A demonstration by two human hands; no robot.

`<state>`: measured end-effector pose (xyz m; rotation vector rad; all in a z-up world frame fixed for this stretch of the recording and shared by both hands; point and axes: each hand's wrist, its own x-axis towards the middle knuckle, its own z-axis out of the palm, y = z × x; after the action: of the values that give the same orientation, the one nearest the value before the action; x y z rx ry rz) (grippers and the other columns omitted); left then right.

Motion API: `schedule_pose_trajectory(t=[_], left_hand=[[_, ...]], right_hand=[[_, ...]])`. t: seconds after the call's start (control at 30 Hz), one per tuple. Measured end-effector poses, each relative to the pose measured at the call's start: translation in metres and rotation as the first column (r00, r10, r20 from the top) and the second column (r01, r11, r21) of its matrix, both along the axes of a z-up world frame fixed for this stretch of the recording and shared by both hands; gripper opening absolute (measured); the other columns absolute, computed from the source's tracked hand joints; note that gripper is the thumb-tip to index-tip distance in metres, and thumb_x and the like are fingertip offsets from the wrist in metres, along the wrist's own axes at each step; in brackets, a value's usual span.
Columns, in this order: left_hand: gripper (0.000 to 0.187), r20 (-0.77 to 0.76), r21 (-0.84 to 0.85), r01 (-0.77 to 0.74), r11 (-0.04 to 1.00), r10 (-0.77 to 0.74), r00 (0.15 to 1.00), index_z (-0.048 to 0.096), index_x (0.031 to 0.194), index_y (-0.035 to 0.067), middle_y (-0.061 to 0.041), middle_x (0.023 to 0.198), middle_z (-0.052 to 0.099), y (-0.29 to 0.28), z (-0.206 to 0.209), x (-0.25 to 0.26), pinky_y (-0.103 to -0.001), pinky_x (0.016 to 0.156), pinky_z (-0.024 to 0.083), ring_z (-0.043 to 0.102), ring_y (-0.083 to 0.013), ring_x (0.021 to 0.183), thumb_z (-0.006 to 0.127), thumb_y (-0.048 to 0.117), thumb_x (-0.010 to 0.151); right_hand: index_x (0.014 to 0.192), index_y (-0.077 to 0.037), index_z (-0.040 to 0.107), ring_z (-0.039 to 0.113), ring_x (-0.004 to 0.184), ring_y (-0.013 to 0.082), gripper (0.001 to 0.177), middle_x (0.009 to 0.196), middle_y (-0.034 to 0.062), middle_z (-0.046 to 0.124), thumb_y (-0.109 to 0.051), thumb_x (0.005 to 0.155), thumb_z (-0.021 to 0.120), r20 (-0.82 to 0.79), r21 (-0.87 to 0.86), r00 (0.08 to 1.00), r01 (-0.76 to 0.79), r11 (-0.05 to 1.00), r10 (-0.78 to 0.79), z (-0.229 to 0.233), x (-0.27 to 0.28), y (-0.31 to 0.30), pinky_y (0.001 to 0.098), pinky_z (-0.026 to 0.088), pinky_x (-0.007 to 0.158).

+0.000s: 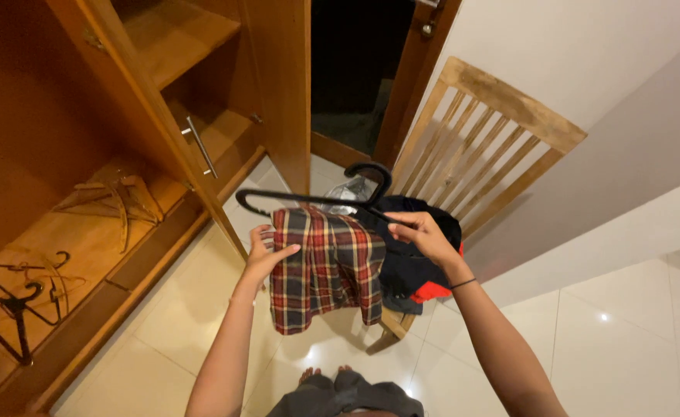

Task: The person picks up plaid shorts and a dark shirt from a chair, places each on a hanger, and hangs them in a wooden wardrobe. The person also gathers several empty hangers from the wardrobe shelf and places them on the chair.

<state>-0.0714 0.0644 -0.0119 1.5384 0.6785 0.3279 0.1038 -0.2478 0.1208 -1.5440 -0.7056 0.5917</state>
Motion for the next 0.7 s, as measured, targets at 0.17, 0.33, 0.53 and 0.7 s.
schedule_pose_trajectory(t=[0.17,0.33,0.53,0.7], left_hand=[[0.111,0.032,0.178,-0.126,0.976,0.123,0.992,0.021,0.141,0.015,-0.013,0.136,0.033,-0.043,0.035,-0.007,-0.062,0.106,0.029,0.037,-0.0356,0.13,0.088,0.053,0.061],[0.084,0.132,-0.105,-0.205,0.973,0.218,0.967,0.039,0.138,0.01,-0.011,0.132,0.045,-0.057,0.036,0.015,-0.047,0.113,0.026,0.04,-0.026,0.132,0.086,0.037,0.074],[0.024,-0.163,0.167,0.171,0.971,-0.144,0.976,0.069,0.093,0.015,0.003,0.074,0.064,-0.031,-0.014,0.066,-0.036,0.076,0.043,0.062,-0.0162,0.078,0.067,0.038,0.086],[0.029,-0.051,0.08,0.566,0.821,-0.564,0.824,0.072,0.101,-0.001,-0.016,0.106,0.068,-0.037,0.075,0.05,-0.042,0.098,0.039,0.057,-0.0282,0.104,0.055,0.012,0.081]], right_hand=[[0.117,-0.008,0.069,0.049,0.056,0.01,0.033,0.062,0.0089,0.062,0.0,0.085,0.063,0.016,-0.017,1.0,0.01,1.0,-0.01,-0.004,-0.001,0.007,0.0216,0.04,0.053],[0.117,-0.008,0.069,0.045,0.054,0.0105,0.033,0.06,0.0097,0.06,0.002,0.086,0.063,0.018,0.001,1.0,0.022,1.0,-0.022,0.007,-0.012,0.017,0.0217,0.038,0.052],[0.116,-0.008,0.07,0.046,0.051,0.009,0.03,0.06,0.0085,0.061,-0.001,0.087,0.061,0.092,-0.021,0.991,0.103,0.994,-0.101,0.01,-0.007,0.023,0.0212,0.038,0.049],[0.118,-0.01,0.069,0.049,0.059,0.0066,0.032,0.061,0.0062,0.059,-0.004,0.088,0.061,0.066,-0.056,0.994,0.092,0.994,-0.088,0.022,-0.008,0.016,0.0174,0.039,0.056]])
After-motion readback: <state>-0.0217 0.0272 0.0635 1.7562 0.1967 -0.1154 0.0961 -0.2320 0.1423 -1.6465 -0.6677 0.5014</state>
